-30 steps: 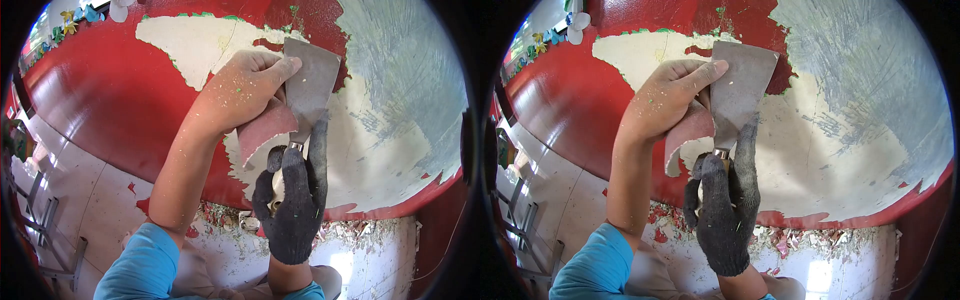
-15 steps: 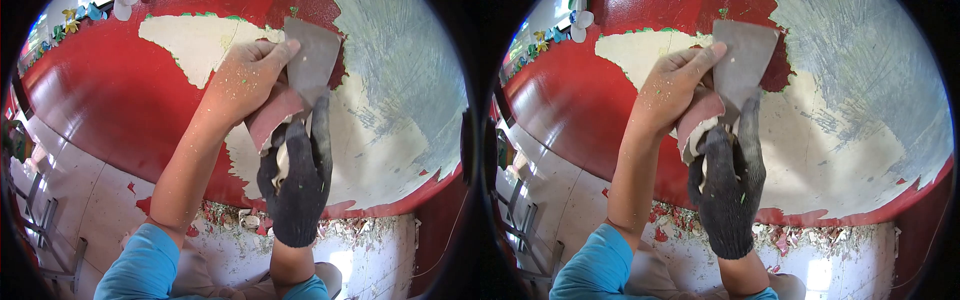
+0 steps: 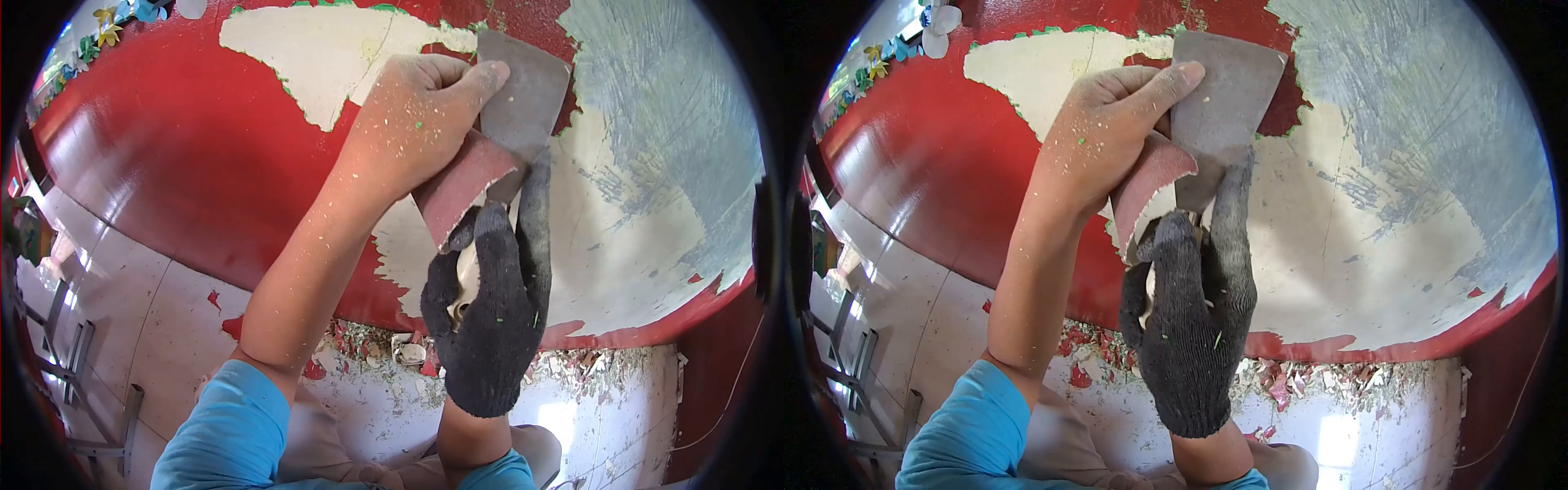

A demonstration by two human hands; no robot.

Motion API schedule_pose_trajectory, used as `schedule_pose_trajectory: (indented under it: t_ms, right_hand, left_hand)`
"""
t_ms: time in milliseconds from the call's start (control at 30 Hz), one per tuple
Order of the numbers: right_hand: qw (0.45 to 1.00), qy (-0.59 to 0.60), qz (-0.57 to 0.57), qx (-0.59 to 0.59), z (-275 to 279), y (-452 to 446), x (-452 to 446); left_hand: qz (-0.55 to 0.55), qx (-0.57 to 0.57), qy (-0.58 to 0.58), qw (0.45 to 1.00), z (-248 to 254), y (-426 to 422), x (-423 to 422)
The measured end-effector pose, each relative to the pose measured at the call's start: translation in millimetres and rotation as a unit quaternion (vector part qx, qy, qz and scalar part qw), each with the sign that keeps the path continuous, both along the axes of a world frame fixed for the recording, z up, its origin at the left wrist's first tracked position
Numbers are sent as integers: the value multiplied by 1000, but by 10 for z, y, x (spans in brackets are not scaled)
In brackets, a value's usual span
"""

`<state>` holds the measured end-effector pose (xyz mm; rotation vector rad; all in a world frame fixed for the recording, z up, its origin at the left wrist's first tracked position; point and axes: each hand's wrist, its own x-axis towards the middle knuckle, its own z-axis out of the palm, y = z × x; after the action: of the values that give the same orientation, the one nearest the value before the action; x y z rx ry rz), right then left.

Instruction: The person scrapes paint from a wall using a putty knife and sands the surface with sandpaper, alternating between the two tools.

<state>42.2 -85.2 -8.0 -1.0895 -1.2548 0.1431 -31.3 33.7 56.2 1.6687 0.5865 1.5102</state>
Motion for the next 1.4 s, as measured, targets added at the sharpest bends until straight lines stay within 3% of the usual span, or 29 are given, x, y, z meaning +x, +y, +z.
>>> schedule_pose_trajectory:
  t_ms: [133,167,200,233,367,467,500,533,567,600,833,867,900,967,1033,1067,1100,1267,1300,1400]
  right_hand:
    - [953,274,98,-81,112,-48,-44]
    - [953,275,98,-80,104,-35,-5]
    - [998,-41,-51,-4,78,-15,61]
    - [913,-351,-194,70,58,-2,107]
    - [911,-358,-175,102,145,88,127]
    - [920,-342,-168,92,148,-38,68]
    - [993,-104,-49,42,194,-87,20]
    - [987,143,74,-14,239,-128,-32]
    - [903,378,192,-71,262,-140,-71]
    - [951,273,132,-52,197,-67,-78]
    - [925,321,188,-76,204,-6,31]
    - [997,-34,-26,62,96,167,204]
    - [874,-383,-236,185,72,298,315]
    - [875,-373,-225,212,251,320,306]
    - [949,-292,-110,49,365,139,204]
    - [999,2,49,-8,450,10,118]
    - [931,294,205,-68,483,-96,48]
    - [954,214,194,-83,64,-142,348]
    - [933,266,226,-85,116,-204,387]
    - [937,240,235,-93,-2,-244,653]
  left_hand:
    - [18,4,22,1000,34,-17,-32]
    - [19,-1,25,1000,43,-27,-27]
    - [18,0,27,999,67,-34,-17]
    - [28,15,10,999,92,-40,-6]
    - [27,31,-19,999,181,-44,-27]
    - [-5,26,46,999,103,-2,-69]
    - [-42,1,82,996,76,0,-73]
    - [-39,4,70,997,54,-15,-44]
    - [-38,7,67,997,54,-30,-13]
    - [-18,5,43,999,53,-42,20]
    - [25,19,14,999,62,-40,51]
    - [15,21,-9,1000,67,-47,56]
    - [13,18,-7,1000,80,-75,61]
    - [-24,9,-54,998,206,-147,31]
    - [-26,-8,-50,998,275,-214,-92]
    - [-33,1,9,999,236,-176,-131]
    - [-38,9,67,997,185,-130,-156]
    - [-13,-15,43,999,71,-42,-103]
    - [-13,-16,47,999,59,-29,-108]
    - [-64,-50,-94,992,32,-38,-101]
